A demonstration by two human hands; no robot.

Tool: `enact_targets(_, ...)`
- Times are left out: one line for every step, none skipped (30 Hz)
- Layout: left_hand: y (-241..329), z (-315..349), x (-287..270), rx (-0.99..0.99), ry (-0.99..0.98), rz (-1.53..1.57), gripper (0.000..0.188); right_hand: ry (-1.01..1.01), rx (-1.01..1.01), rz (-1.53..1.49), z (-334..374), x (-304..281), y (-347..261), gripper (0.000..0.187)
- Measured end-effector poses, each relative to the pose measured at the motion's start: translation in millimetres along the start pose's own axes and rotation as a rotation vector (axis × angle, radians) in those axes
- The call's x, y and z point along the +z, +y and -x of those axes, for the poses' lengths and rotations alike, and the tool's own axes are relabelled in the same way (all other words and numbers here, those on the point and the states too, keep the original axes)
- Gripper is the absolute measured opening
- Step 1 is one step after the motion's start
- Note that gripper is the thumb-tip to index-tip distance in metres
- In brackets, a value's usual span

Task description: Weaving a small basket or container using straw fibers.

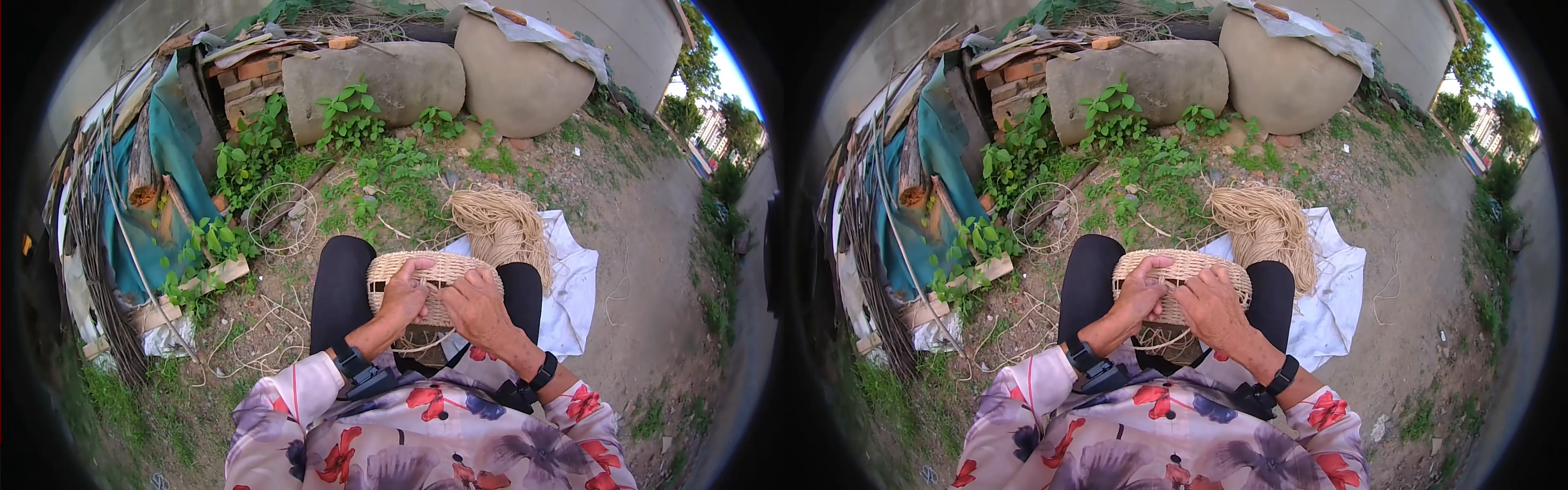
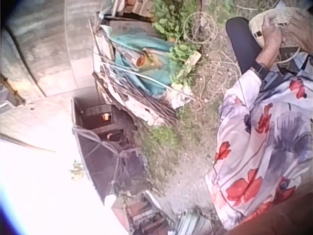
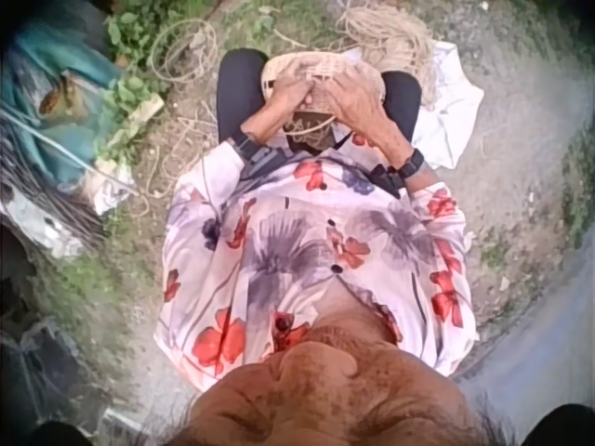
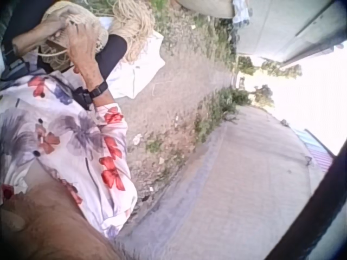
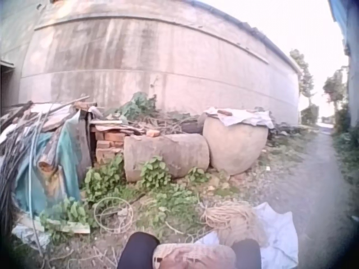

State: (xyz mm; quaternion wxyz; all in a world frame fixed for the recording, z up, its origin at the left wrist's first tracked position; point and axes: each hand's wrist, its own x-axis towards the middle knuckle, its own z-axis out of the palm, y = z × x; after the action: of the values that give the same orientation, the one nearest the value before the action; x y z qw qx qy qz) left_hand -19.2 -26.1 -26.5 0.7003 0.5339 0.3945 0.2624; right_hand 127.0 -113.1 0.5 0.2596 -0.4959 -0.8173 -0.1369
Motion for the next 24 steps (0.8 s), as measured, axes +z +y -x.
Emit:
enact_targets(1,1,0,-0.011,-0.003,-0.017,0.046,-0.007,0.03,-0.018,1,1,0,0.009)
enact_targets(3,3,-2,-0.012,-0.003,-0.021,0.046,-0.003,0.032,-0.019,0,1,1,0.009)
enact_targets(6,4,-6,-0.04,-0.036,0.073,0.046,-0.017,0.086,-0.024,-3,2,3,0.008)
enact_targets(7,5,-8,-0.07,-0.073,0.167,0.046,-0.033,0.143,-0.028,-5,3,3,0.007)
enact_targets(6,5,-10,-0.073,-0.075,0.163,0.046,-0.031,0.148,-0.029,-8,5,3,0.007)
enact_targets(6,5,-11,-0.065,-0.092,0.13,0.046,-0.018,0.144,-0.035,-10,8,4,0.007)
enact_targets(6,4,-12,-0.053,-0.106,0.099,0.046,-0.005,0.136,-0.042,-13,10,5,0.006)
enact_targets(5,4,-12,-0.053,-0.104,0.097,0.046,-0.004,0.135,-0.044,-13,12,5,0.006)
enact_targets(3,5,-12,0.007,-0.081,-0.051,0.046,-0.003,0.141,-0.036,-13,13,5,0.006)
enact_targets(1,6,-12,0.068,-0.059,-0.2,0.045,-0.003,0.148,-0.028,-13,14,5,0.007)
enact_targets(-1,7,-11,0.068,-0.06,-0.201,0.045,-0.002,0.149,-0.028,-12,16,5,0.007)
enact_targets(-3,9,-11,0.142,-0.012,-0.274,0.045,-0.004,0.138,-0.021,-10,18,4,0.007)
enact_targets(-4,9,-11,0.216,0.037,-0.347,0.044,-0.007,0.126,-0.014,-9,20,3,0.008)
enact_targets(-5,9,-12,0.216,0.036,-0.349,0.044,-0.006,0.128,-0.013,-8,22,1,0.008)
enact_targets(-5,8,-14,0.278,0.083,-0.383,0.044,-0.027,0.114,-0.003,-8,23,-1,0.009)
enact_targets(-5,8,-16,0.339,0.128,-0.417,0.044,-0.047,0.102,0.009,-7,24,-2,0.01)
enact_targets(-5,8,-17,0.339,0.123,-0.42,0.044,-0.046,0.107,0.01,-7,25,-1,0.01)
enact_targets(-4,9,-18,0.464,0.197,-0.652,0.044,-0.03,0.118,-0.024,-7,25,0,0.012)
enact_targets(-2,9,-22,0.589,0.274,-0.885,0.043,-0.013,0.125,-0.059,-12,22,0,0.015)
enact_targets(1,9,-29,0.59,0.272,-0.888,0.043,-0.011,0.128,-0.06,-14,15,0,0.015)
enact_targets(6,7,-40,0.617,0.306,-0.871,0.042,0.117,0.19,-0.066,-15,3,2,0.017)
enact_targets(8,7,-52,0.64,0.342,-0.853,0.04,0.24,0.251,-0.074,-14,-9,3,0.02)
enact_targets(11,5,-67,0.52,0.221,-0.569,0.038,0.283,0.331,-0.072,-7,-17,9,0.023)
enact_targets(12,3,-79,0.395,0.103,-0.287,0.037,0.281,0.335,-0.073,4,-19,15,0.023)
